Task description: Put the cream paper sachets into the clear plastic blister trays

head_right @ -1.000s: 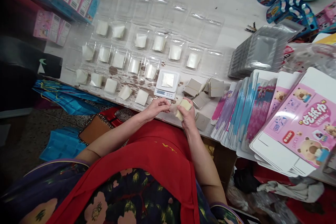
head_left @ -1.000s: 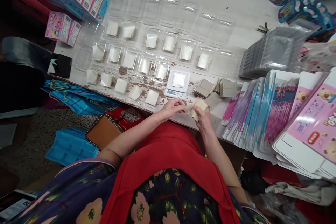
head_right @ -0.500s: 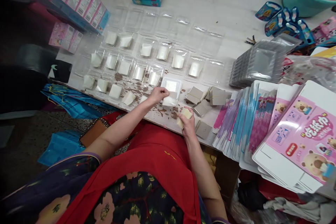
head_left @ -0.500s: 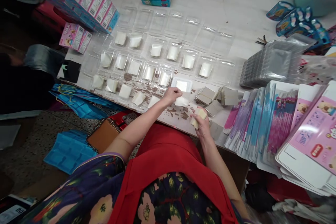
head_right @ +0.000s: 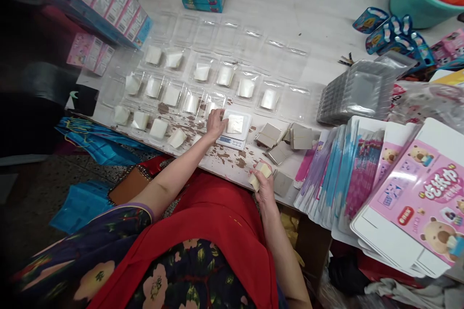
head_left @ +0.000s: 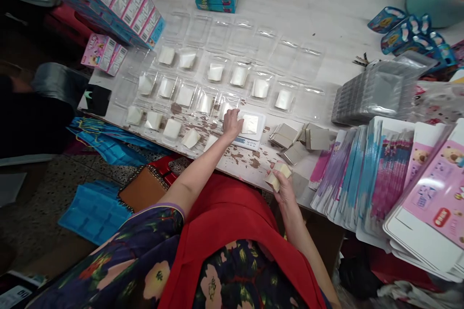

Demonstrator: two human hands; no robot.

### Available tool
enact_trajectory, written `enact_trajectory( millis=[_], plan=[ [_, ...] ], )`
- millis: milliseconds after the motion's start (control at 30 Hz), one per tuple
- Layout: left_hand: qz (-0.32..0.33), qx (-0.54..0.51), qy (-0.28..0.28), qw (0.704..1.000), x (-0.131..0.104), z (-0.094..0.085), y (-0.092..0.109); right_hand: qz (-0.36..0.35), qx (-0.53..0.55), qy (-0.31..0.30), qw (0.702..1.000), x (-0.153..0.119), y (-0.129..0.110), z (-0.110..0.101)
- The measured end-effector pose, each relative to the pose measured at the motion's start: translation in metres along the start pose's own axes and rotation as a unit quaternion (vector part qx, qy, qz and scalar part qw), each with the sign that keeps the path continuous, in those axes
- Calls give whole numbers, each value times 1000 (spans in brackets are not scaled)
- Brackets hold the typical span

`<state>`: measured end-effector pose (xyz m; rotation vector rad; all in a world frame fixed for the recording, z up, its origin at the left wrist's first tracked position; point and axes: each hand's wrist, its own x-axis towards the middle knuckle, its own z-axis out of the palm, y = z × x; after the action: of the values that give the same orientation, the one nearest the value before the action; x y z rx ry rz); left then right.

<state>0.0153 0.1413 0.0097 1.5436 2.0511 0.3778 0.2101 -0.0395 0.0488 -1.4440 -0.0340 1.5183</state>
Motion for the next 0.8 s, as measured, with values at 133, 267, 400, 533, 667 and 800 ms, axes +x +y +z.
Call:
enact_trajectory(
  millis=[133,267,400,533,667,800],
  plan=[
    [11,-66,-20,998,-26,-22,-23,20,0,-5,1000,1,2,1],
    [-7,-93,-38,995,-49,-39,-48,38,-20,-3,999,1,4,6],
    [-46,-88,-50,994,-57,-48,-59,46,-34,-13,998,-1,4,11],
    [-15,-54,-77,995,-49,-52,-51,55,-27,-17,998,-3,4,12],
    [78,27,-116,990,-25,-46,-22,55,-23,-20,998,-6,6,8],
    [180,123,-174,960,8,-29,14,56,-27,-12,998,-7,10,0]
  ],
)
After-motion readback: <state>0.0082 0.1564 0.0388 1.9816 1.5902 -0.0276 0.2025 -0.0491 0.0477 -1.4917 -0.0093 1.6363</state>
